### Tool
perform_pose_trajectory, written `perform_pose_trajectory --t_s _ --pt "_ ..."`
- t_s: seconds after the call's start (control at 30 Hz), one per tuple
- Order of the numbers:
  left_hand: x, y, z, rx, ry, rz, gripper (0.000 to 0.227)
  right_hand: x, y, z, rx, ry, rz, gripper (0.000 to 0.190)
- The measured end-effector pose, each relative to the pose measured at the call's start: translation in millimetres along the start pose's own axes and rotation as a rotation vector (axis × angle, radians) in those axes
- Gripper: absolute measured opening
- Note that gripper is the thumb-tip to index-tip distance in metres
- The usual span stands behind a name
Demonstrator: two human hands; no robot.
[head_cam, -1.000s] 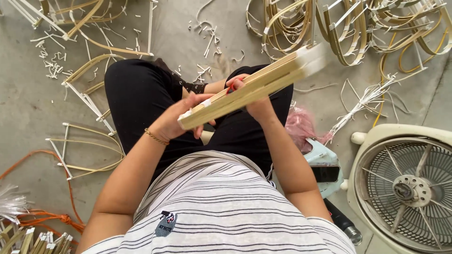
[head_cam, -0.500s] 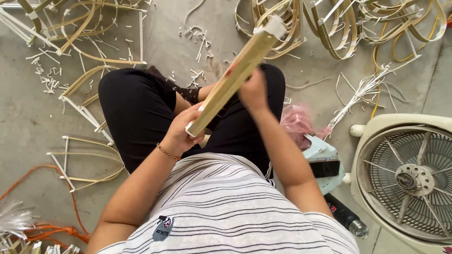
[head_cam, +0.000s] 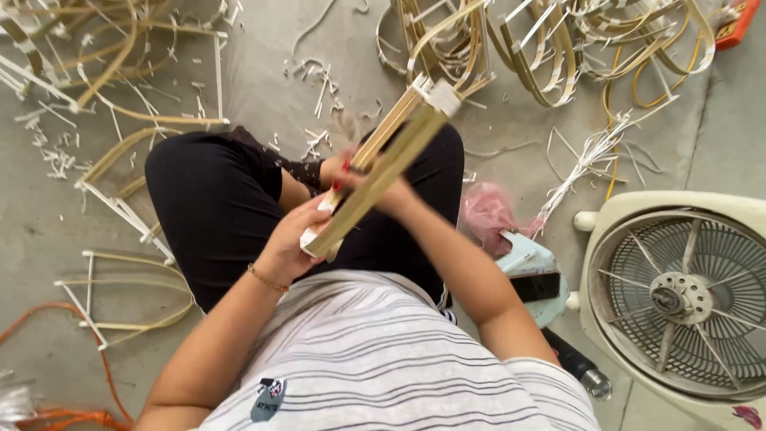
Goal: Assembling and securing bamboo strips into curved frames using tape and scissors.
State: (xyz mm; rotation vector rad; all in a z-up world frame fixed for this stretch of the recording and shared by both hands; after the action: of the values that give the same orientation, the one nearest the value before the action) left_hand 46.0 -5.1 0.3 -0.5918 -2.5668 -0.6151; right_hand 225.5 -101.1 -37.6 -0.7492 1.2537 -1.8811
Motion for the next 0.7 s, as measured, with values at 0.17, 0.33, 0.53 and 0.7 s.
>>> perform_pose_trajectory --t_s 0.17,0.33,0.53,0.7 --pt "10 -6 2 -0.024 0.014 0.008 0.051 -9 31 44 -0.666 0.247 -0.238 0.027" --pt "-21 -40 69 0.126 -0.06 -0.024 0.02 23 3 -58 -0.29 -0.029 -0.159 0.035" --pt "11 -31 34 0.009 0.098 0.03 0.037 3 17 27 -0.198 0.219 -0.247 0.033" --pt "36 55 44 -0.16 0.24 -0.158 0.031 42 22 108 -0.277 0.219 -0.142 0.045"
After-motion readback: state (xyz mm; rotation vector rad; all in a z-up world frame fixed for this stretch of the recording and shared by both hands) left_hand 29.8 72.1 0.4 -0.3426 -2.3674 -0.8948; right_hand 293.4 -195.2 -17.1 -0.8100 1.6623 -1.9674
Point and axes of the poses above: each hand's wrist, its own x-axis away from the middle knuckle, its own z-axis out of the back of the hand, y = z × x, the point moved 7 cm from there along -x, towards the middle knuckle, and after that the axes turned 11 degrees about -y, right-handed, at the moved point
